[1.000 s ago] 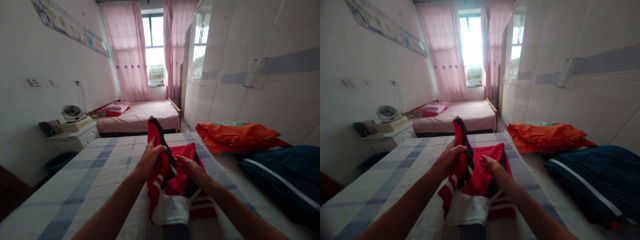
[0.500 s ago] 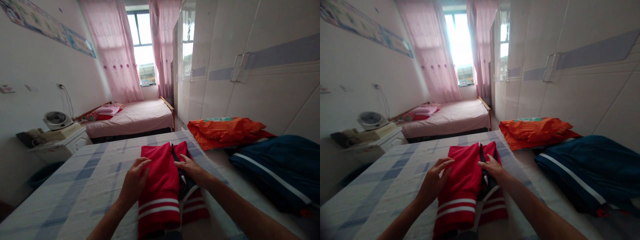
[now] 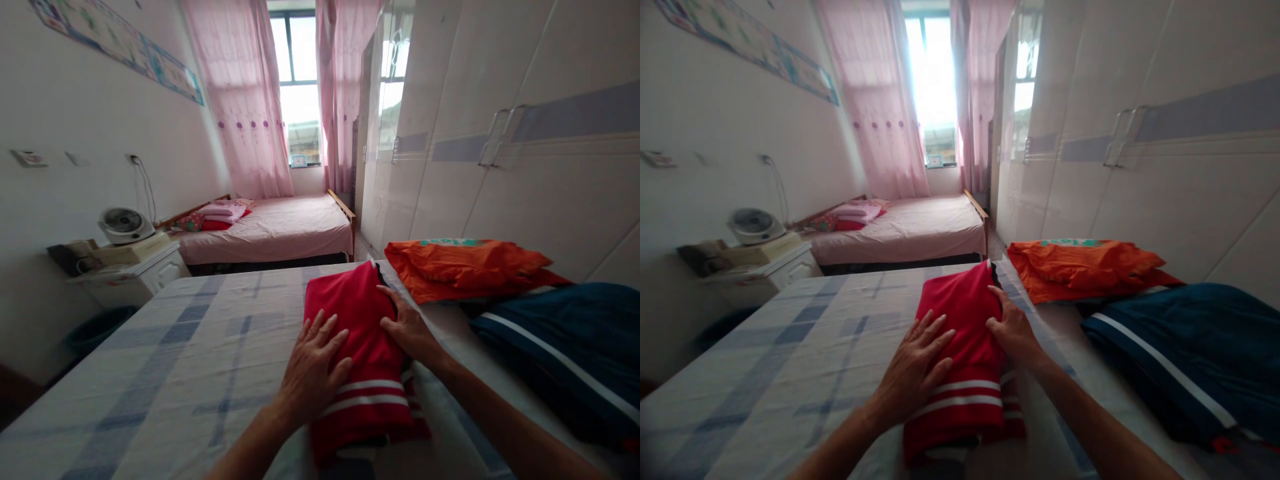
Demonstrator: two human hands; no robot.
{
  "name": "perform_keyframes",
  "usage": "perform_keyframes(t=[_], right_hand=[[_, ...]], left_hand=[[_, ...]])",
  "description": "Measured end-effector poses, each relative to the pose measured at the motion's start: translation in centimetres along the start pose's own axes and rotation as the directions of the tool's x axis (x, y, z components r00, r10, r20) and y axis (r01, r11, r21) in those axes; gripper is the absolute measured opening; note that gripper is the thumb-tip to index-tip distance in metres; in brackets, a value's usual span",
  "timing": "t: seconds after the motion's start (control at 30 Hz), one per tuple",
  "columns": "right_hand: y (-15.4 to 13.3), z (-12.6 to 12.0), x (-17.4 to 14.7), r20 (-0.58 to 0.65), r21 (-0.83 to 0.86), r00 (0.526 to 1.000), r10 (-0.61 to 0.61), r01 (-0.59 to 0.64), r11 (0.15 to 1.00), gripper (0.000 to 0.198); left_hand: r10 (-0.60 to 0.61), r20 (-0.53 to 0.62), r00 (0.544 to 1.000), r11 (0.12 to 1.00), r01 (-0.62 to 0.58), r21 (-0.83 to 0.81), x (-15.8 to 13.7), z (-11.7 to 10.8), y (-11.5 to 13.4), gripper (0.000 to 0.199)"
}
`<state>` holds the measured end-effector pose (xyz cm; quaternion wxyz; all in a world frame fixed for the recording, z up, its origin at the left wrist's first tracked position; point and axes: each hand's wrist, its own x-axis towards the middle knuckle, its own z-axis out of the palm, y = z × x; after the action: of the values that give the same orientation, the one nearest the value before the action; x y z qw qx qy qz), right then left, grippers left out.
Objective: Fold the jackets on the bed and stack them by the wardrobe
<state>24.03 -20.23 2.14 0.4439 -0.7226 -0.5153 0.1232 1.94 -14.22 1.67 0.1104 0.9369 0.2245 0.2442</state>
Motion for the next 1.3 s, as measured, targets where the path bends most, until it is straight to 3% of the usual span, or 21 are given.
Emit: perform_keyframes(t=[0.07,0.13,0.27,0.33,0.4,0.5,0.57,0.6,0.73,0.8,0.93,1.03,1.17,1.3], right_hand=[[2.5,0.0,0.0,0.078,-0.080,0.994,0.071,-0.065,0.995,0.066],[3.7,-0.1,0.0,0.073,-0.235,0.993,0.093,-0.074,0.969,0.065],[0.9,-0.2,0.4,-0.060,-0.509,0.986,-0.154,0.102,0.854,0.061],[-1.1,0.5,0.7,0.018,-0.515,0.954,-0.298,0.264,0.816,0.056],[-1.8,1.9,1.0,0.140,-0.498,0.929,-0.343,0.366,0.786,0.053],[-0.7,4.0,1.6,0.295,-0.531,0.939,-0.175,0.314,0.787,0.054],[0.2,4.4,2.1,0.323,-0.562,0.941,-0.102,0.278,0.779,0.054],[0.3,4.2,2.4,0.320,-0.571,0.939,-0.129,0.300,0.764,0.053],[-0.5,2.7,3.5,0.249,-0.599,0.897,-0.365,0.439,0.670,0.046],[-0.1,2.5,4.0,0.250,-0.583,0.918,-0.309,0.397,0.709,0.048],[3.2,3.2,4.7,0.285,-0.527,0.958,0.010,0.148,0.837,0.058],[5.0,3.7,4.9,0.263,-0.496,0.963,0.053,0.088,0.864,0.062],[5.0,3.9,4.6,0.212,-0.394,0.976,0.059,0.030,0.918,0.061],[5.1,3.3,3.7,0.055,-0.231,0.990,0.132,-0.116,0.966,0.065]], left_hand=[[0.031,0.049,0.998,1.000,-0.031,0.005,0.1,1.0,0.9,0.045],[0.036,0.064,0.997,0.999,-0.038,0.019,0.1,1.9,1.4,0.046],[0.038,0.067,0.997,0.998,-0.041,0.040,0.1,2.6,1.5,0.048],[0.039,0.078,0.996,0.998,-0.042,0.043,0.1,2.6,1.5,0.049],[0.029,0.088,0.996,0.999,-0.032,0.037,0.0,2.4,1.5,0.051],[0.033,0.116,0.993,0.999,-0.031,-0.014,0.2,1.7,1.3,0.048],[0.045,0.135,0.990,0.996,-0.034,-0.079,1.0,0.8,0.7,0.033],[0.039,0.122,0.992,0.994,-0.027,-0.102,1.7,0.3,0.3,0.028],[-0.021,0.062,0.998,0.999,0.023,-0.025,5.6,-0.5,-2.2,0.033],[-0.098,0.118,0.988,0.994,0.092,0.056,7.3,0.4,-3.8,0.040],[-0.305,0.181,0.935,0.951,0.287,0.116,9.2,3.6,-6.9,0.059],[-0.342,0.213,0.915,0.939,0.322,0.123,9.5,4.2,-7.8,0.061],[-0.311,0.226,0.923,0.950,0.292,0.113,8.1,2.0,-5.8,0.052],[-0.152,0.166,0.974,0.986,0.139,0.089,3.8,0.8,-2.3,0.046]])
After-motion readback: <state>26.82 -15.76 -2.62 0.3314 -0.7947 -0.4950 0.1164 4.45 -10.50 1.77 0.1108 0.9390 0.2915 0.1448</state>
